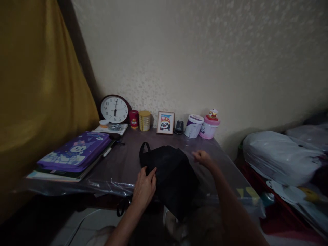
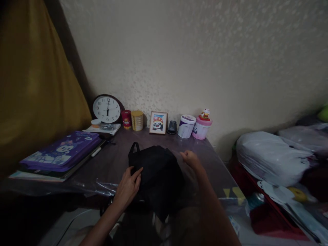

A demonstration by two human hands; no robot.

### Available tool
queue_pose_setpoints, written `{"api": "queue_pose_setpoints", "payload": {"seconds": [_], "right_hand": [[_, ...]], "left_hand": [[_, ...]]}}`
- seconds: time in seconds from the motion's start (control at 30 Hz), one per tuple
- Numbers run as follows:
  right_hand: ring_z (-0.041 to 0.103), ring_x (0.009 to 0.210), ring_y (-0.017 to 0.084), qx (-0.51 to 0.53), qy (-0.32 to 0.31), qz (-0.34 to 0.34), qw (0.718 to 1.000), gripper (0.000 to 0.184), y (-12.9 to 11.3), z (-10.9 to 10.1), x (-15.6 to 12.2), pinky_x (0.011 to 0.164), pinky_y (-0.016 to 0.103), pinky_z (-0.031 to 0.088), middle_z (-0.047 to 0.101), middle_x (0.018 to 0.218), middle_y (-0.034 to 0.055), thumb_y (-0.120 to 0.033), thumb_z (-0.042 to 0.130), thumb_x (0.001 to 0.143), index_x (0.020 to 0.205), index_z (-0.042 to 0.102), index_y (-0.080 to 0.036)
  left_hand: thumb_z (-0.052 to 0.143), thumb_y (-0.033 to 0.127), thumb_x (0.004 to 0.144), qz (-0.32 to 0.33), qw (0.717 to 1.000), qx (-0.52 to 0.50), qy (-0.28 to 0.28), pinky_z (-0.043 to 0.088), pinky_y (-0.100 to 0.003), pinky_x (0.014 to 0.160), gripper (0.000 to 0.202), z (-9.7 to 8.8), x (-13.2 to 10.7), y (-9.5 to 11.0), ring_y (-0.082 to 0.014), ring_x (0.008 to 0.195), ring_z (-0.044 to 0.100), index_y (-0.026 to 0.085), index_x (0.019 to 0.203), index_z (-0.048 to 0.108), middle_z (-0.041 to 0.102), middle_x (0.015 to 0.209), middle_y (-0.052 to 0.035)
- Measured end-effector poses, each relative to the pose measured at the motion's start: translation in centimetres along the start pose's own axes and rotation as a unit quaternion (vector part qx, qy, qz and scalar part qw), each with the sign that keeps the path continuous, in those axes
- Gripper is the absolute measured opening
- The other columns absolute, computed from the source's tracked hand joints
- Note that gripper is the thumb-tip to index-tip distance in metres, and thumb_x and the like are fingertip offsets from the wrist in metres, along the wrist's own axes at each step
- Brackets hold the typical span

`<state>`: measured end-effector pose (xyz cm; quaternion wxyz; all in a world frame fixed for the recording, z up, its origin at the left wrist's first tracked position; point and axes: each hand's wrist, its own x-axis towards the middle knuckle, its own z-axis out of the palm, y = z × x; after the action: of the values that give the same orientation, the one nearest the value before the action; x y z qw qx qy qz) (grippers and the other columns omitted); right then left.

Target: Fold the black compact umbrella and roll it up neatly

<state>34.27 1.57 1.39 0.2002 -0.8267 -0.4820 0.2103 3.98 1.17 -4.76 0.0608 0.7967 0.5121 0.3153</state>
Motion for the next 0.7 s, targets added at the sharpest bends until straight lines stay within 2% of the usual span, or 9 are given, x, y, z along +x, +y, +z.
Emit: {"api": "queue_pose_setpoints", "payload": {"seconds": [0.1, 0.17, 0.2, 0.23, 0.37, 0.53, 0.63, 0.7], "right_hand": [[0.06, 0.055, 0.017, 0.01, -0.147, 0.04, 0.988, 0.035, 1.4, -0.6, -1.7, 0.048, 0.027, 0.046, 0.062, 0.06, 0.0057, -0.049, 0.059, 0.067, 0.069, 0.053, -0.015], [0.06, 0.054, 0.016, 0.035, -0.25, 0.051, 0.966, 0.034, 1.8, -0.5, -2.6, 0.048, 0.027, 0.047, 0.061, 0.058, 0.003, -0.046, 0.065, 0.063, 0.072, 0.051, -0.016], [0.059, 0.055, 0.015, 0.051, -0.28, 0.049, 0.957, 0.034, 1.8, -0.4, -2.9, 0.049, 0.027, 0.048, 0.059, 0.058, 0.0014, -0.043, 0.066, 0.062, 0.073, 0.05, -0.016], [0.059, 0.055, 0.014, 0.069, -0.291, 0.042, 0.953, 0.033, 1.7, -0.3, -3.0, 0.049, 0.027, 0.048, 0.058, 0.058, -0.0004, -0.04, 0.068, 0.061, 0.073, 0.048, -0.017], [0.053, 0.052, 0.01, 0.127, -0.265, 0.013, 0.956, 0.031, 1.4, -0.1, -3.2, 0.049, 0.024, 0.047, 0.051, 0.059, -0.0051, -0.027, 0.069, 0.056, 0.075, 0.047, -0.017], [0.049, 0.058, 0.007, 0.201, -0.277, -0.056, 0.938, 0.02, 1.3, -0.7, -3.2, 0.052, 0.018, 0.042, 0.055, 0.068, -0.0023, -0.023, 0.061, 0.062, 0.08, 0.062, -0.015], [0.052, 0.063, 0.009, 0.246, -0.266, -0.092, 0.927, 0.025, 1.1, -1.1, -3.4, 0.057, 0.02, 0.042, 0.06, 0.074, 0.0004, -0.023, 0.06, 0.063, 0.086, 0.065, -0.015], [0.056, 0.071, 0.012, 0.285, -0.258, -0.112, 0.916, 0.031, 0.8, -1.2, -3.5, 0.066, 0.024, 0.044, 0.063, 0.082, 0.0021, -0.024, 0.062, 0.062, 0.092, 0.064, -0.016]], "left_hand": [[0.042, 0.024, 0.084, 0.001, 1.0, 0.007, -0.005, 0.046, -0.036, 0.083, 0.032, -0.2, 0.0, 0.0, -0.0228, 0.1, 0.05, 0.026, 0.114, 0.056, 0.044, 0.114, -0.0095], [0.042, 0.025, 0.084, 0.002, 1.0, 0.011, -0.005, 0.046, -0.036, 0.084, 0.032, -0.2, 0.0, 0.1, -0.023, 0.1, 0.05, 0.025, 0.113, 0.057, 0.045, 0.113, -0.0097], [0.042, 0.025, 0.084, 0.001, 1.0, 0.012, -0.005, 0.046, -0.036, 0.084, 0.032, -0.3, 0.1, 0.1, -0.0229, 0.1, 0.05, 0.025, 0.113, 0.057, 0.045, 0.113, -0.0097], [0.042, 0.025, 0.085, -0.001, 1.0, 0.012, -0.005, 0.046, -0.036, 0.083, 0.032, -0.3, 0.1, 0.1, -0.0227, 0.099, 0.05, 0.025, 0.112, 0.058, 0.045, 0.112, -0.0097], [0.041, 0.028, 0.085, -0.011, 1.0, 0.02, -0.006, 0.047, -0.033, 0.077, 0.032, -0.6, 0.1, 0.3, -0.0211, 0.093, 0.051, 0.027, 0.112, 0.058, 0.048, 0.104, -0.0087], [0.036, 0.033, 0.087, -0.039, 0.998, 0.03, -0.041, 0.046, -0.026, 0.065, 0.033, -1.2, 0.0, 0.5, -0.0152, 0.073, 0.056, 0.03, 0.113, 0.056, 0.048, 0.09, -0.0049], [0.034, 0.035, 0.088, -0.059, 0.995, 0.036, -0.067, 0.044, -0.024, 0.058, 0.034, -1.4, 0.0, 0.5, -0.0111, 0.061, 0.056, 0.03, 0.114, 0.056, 0.047, 0.092, -0.0042], [0.034, 0.035, 0.088, -0.061, 0.995, 0.039, -0.068, 0.044, -0.024, 0.059, 0.034, -1.5, 0.1, 0.4, -0.011, 0.061, 0.057, 0.03, 0.113, 0.056, 0.047, 0.093, -0.0044]]}}
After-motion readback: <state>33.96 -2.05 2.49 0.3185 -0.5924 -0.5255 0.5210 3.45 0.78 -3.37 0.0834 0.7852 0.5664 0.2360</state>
